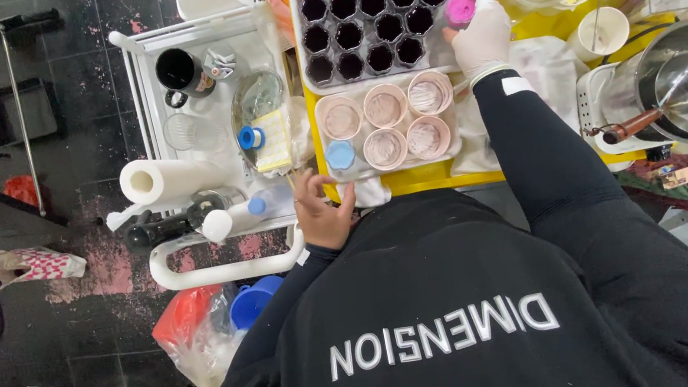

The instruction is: Pour liquid wax from a melting pot into small molds and organize workspace materials.

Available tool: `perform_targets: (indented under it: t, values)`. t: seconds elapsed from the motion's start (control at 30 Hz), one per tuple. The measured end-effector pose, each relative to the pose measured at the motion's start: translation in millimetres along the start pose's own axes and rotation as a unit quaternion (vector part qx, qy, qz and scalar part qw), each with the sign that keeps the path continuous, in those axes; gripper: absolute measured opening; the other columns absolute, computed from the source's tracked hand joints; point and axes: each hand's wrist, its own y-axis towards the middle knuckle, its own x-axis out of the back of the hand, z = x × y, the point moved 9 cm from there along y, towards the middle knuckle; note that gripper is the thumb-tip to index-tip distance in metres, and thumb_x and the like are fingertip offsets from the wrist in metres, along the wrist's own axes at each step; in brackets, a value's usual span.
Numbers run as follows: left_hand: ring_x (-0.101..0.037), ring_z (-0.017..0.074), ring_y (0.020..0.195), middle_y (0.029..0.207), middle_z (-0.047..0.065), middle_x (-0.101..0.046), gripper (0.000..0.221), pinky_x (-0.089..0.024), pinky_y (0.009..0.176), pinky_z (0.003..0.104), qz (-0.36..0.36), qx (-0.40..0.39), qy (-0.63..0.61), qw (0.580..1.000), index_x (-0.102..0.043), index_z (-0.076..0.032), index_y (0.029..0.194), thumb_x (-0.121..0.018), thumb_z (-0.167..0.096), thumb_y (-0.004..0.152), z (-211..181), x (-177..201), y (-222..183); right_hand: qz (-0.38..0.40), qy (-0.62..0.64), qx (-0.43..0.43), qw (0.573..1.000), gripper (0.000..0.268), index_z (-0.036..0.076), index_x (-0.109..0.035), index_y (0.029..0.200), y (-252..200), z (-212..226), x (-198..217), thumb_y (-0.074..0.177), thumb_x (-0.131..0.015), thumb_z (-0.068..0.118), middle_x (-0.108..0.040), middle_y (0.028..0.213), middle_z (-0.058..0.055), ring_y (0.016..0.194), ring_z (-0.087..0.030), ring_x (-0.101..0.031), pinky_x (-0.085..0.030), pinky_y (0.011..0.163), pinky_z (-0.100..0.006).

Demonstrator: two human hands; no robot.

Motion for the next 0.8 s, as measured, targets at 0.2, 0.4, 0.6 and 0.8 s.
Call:
perform_targets:
  t: [0.2, 0.4, 0.6, 0.8]
  values:
    - [-0.071, 0.0257, 0.083, 0.095, 0.001, -0.072, 0.023, -0.052, 0.073, 0.038, 0.120, -0.152, 0.114, 0.974, -0.069, -0.012, 0.100, -0.083, -0.024, 0.086, -42.9, -19.5, 1.4, -0.017, 0.017, 0.010, 1.000, 0.079, 0.005, -0.053, 0.140, -10.8, 6.0, 9.7, 0.072, -0.094, 0.011, -0.070, 0.117, -0.020, 0.107, -0.037, -0.066, -0.052, 0.093, -0.045]
    - [-0.074, 0.0233, 0.076, 0.120, 0.008, -0.075, 0.029, -0.058, 0.068, 0.034, 0.184, -0.094, 0.100, 0.973, -0.076, -0.011, 0.111, -0.079, -0.028, 0.088, -49.2, -38.2, 4.5, -0.017, 0.051, 0.026, 0.998, 0.075, 0.007, -0.054, 0.142, -20.5, 24.4, 30.6, 0.077, -0.091, 0.009, -0.071, 0.120, -0.017, 0.112, -0.035, -0.067, -0.052, 0.099, -0.043]
    - [-0.075, 0.0267, 0.082, 0.125, 0.009, -0.074, 0.028, -0.058, 0.069, 0.035, 0.177, -0.123, 0.139, 0.967, -0.076, -0.013, 0.107, -0.079, -0.033, 0.088, -51.2, -52.3, 4.6, -0.019, 0.021, 0.071, 0.997, 0.076, 0.006, -0.053, 0.144, -33.2, 39.8, 46.1, 0.079, -0.090, 0.012, -0.067, 0.118, -0.020, 0.108, -0.038, -0.063, -0.049, 0.096, -0.046]
    - [-0.074, 0.0273, 0.084, 0.127, 0.009, -0.071, 0.029, -0.058, 0.071, 0.035, 0.193, -0.146, 0.127, 0.962, -0.074, -0.013, 0.112, -0.076, -0.032, 0.091, -62.0, -59.3, 6.5, -0.001, 0.043, 0.075, 0.996, 0.073, 0.006, -0.053, 0.144, -49.0, 58.9, 64.8, 0.081, -0.089, 0.012, -0.067, 0.119, -0.020, 0.110, -0.037, -0.064, -0.050, 0.097, -0.045]
